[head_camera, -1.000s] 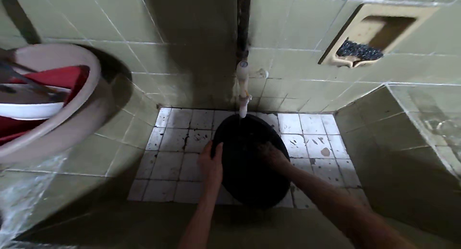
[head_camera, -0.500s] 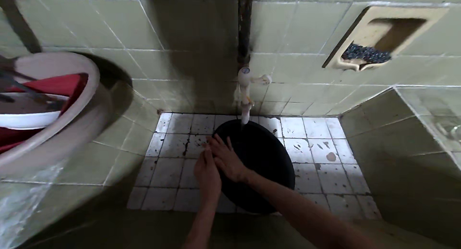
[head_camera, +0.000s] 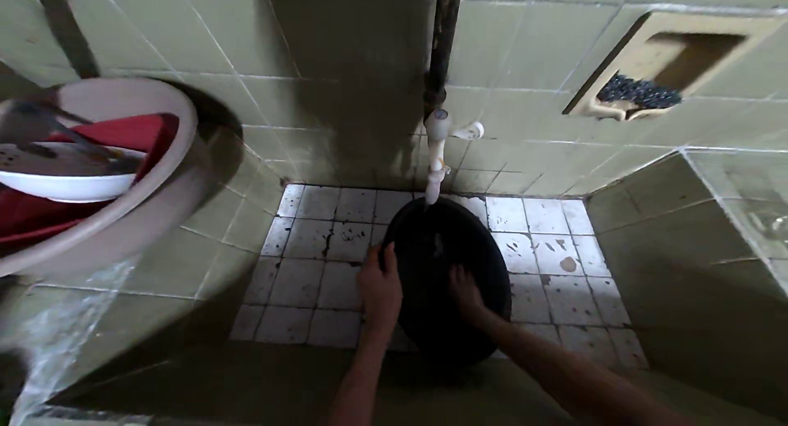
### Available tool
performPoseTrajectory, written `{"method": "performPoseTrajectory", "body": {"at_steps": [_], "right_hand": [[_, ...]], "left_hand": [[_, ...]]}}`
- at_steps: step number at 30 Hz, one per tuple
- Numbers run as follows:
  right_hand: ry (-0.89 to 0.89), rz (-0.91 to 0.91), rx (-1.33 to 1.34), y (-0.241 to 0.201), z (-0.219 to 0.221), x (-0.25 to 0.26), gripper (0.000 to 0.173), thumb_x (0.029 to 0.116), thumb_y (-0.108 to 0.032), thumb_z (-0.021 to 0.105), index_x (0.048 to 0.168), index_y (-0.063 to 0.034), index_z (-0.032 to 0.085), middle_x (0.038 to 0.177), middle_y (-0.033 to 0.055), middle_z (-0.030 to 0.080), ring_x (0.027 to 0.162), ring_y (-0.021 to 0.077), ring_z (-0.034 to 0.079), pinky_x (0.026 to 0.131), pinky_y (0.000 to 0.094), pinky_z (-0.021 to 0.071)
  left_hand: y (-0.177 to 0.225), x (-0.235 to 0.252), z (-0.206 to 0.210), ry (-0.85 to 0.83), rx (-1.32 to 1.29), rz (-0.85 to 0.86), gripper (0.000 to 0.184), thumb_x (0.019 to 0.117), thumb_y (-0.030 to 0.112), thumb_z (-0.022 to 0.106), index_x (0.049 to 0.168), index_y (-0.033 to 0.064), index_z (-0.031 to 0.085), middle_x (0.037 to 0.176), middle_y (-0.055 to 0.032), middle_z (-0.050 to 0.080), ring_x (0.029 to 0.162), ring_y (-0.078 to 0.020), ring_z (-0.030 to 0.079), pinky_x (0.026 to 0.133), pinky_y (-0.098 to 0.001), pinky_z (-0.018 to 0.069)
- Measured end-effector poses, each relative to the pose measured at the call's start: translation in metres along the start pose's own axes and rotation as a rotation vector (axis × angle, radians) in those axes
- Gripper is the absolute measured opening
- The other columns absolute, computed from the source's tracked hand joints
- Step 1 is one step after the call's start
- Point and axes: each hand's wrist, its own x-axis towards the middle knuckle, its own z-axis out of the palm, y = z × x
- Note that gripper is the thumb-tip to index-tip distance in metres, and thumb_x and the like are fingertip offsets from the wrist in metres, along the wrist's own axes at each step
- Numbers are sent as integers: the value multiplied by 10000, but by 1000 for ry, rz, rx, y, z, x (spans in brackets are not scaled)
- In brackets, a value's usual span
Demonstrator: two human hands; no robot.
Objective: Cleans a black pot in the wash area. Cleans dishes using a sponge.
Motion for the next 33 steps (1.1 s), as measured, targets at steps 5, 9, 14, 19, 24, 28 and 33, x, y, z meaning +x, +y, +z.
{"method": "performPoseTrajectory", "body": {"at_steps": [5,9,14,19,24,28,33], "right_hand": [[-582,-336,71,-73,-100,-25,350,1039,-103,549,1354,47,569,1332,306,588,1219,491,581,986,664,458],[-391,-454,116,-91,-140,59,247,957,-153,691,1128,26,683,1060,241,681,1003,415,663,858,633,508],[-103,-310,401,2,-106,123,292,1068,-148,523,1198,60,681,1153,267,683,1120,402,646,1016,569,470],[-188,27,356,24,-45,46,377,1008,-202,623,1331,-9,630,1298,279,629,1208,470,596,1011,655,453],[-537,-150,517,-23,-68,-34,414,1068,-276,541,1336,36,586,1301,278,605,1207,399,589,1039,563,444],[-513,-346,626,-37,-87,-67,597,1070,-492,469,1323,32,603,1224,277,641,1144,390,622,1012,605,447],[-192,-230,453,-6,-103,-95,332,978,-155,655,1248,38,654,1169,302,666,1139,488,621,993,662,447]], "left_hand": [[1,2,-3,-5,-34,-45,294,1056,252,579,1110,-15,690,876,-144,682,784,-255,650,741,-458,539],[-1,5,-3,-36,-8,-53,321,1065,254,560,1139,-28,694,926,-194,698,855,-325,677,800,-530,539],[0,7,0,-31,19,-83,334,1077,257,537,1159,-44,655,912,-203,681,832,-330,670,785,-524,544],[-2,7,0,-27,27,-127,364,1086,257,512,1149,-72,654,949,-229,682,893,-358,673,836,-535,536],[-10,9,1,-35,41,-112,388,1091,272,497,1167,-80,642,988,-250,685,930,-389,676,869,-562,529],[-13,7,-10,-78,-4,-222,482,1093,358,477,1247,-75,624,1179,-302,644,1120,-446,619,983,-628,466],[42,-3,-1,-182,-428,-255,380,1085,287,509,1270,-36,582,1113,-192,637,936,-252,629,825,-460,545]]}}
